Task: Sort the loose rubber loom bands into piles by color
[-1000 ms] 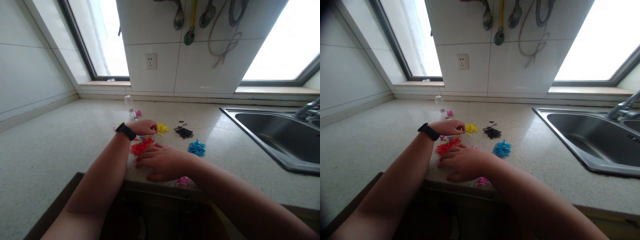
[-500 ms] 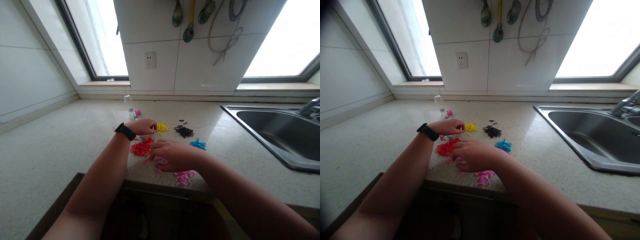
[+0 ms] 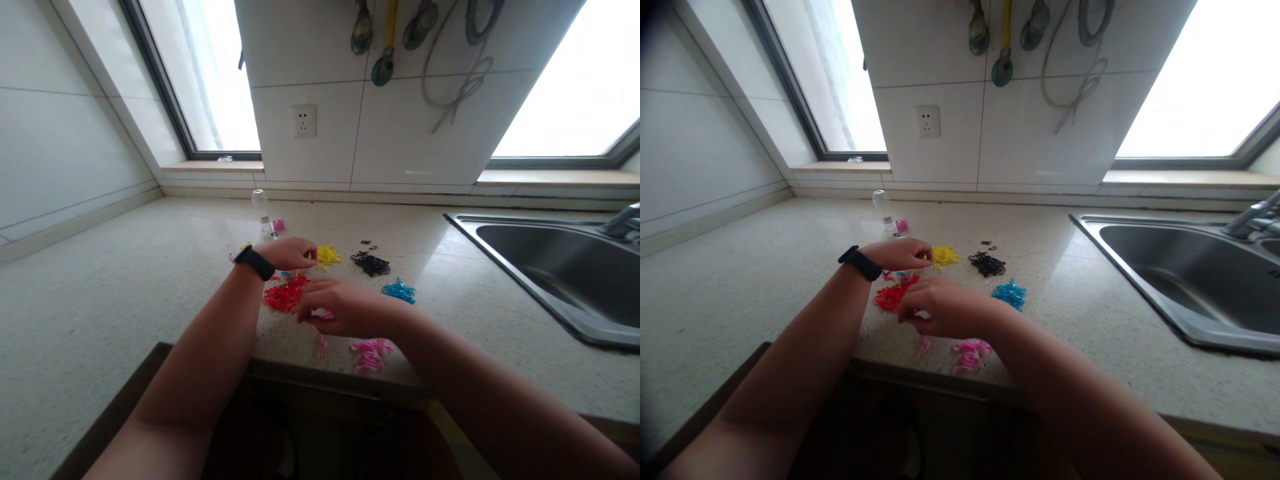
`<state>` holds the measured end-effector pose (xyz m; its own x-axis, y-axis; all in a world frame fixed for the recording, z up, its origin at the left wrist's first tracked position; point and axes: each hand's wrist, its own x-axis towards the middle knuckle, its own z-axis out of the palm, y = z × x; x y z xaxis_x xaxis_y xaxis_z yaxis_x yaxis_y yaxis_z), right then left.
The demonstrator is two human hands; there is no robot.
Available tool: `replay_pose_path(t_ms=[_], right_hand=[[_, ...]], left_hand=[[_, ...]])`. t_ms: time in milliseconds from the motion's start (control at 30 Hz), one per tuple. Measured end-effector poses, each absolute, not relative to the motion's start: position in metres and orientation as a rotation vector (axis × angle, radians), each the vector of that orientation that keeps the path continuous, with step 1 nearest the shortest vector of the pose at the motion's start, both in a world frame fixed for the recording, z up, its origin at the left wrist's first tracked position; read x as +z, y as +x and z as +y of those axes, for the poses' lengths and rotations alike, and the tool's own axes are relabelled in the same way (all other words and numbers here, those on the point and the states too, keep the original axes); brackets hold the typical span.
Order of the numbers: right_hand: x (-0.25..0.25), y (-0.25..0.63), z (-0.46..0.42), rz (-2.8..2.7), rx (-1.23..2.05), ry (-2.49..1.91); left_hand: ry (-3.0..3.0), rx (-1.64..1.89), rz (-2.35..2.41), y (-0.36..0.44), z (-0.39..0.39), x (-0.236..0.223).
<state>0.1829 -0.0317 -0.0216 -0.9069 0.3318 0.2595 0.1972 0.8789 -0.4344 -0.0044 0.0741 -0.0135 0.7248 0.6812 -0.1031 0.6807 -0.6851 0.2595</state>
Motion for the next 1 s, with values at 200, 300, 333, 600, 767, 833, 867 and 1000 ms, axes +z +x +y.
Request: replay_pose_path(t_ms=[200, 300, 333, 600, 767, 833, 867, 1000], right_hand=[[-0.007, 0.216, -0.026, -2.928, 0.867, -0.783], [-0.005, 0.221, -0.024, -2.891, 0.765, -0.83], [-0.005, 0.221, -0.023, -2.864, 0.749, -0.806], [-0.01, 0.204, -0.034, -2.94, 0.714, -0.449], [-0.013, 0.205, -0.033, -2.999, 0.601, -0.465], [-0.012, 0.21, -0.031, -3.003, 0.531, -0.55], [-0.012, 0.212, -0.03, -3.004, 0.506, -0.595], [-0.014, 0.214, -0.027, -2.949, 0.495, -0.688]], left_hand=[[2.531, -0.07, 0.98, -0.004, 0.07, -0.012], [2.475, -0.125, 0.894, -0.003, 0.07, -0.014], [2.464, -0.146, 0.878, -0.002, 0.07, -0.015], [2.401, -0.273, 0.843, 0.004, 0.066, -0.016], [2.38, -0.314, 0.869, 0.003, 0.064, -0.014], [2.369, -0.319, 0.861, 0.002, 0.064, -0.014], [2.367, -0.323, 0.855, 0.001, 0.064, -0.014], [2.37, -0.318, 0.835, -0.001, 0.063, -0.011]])
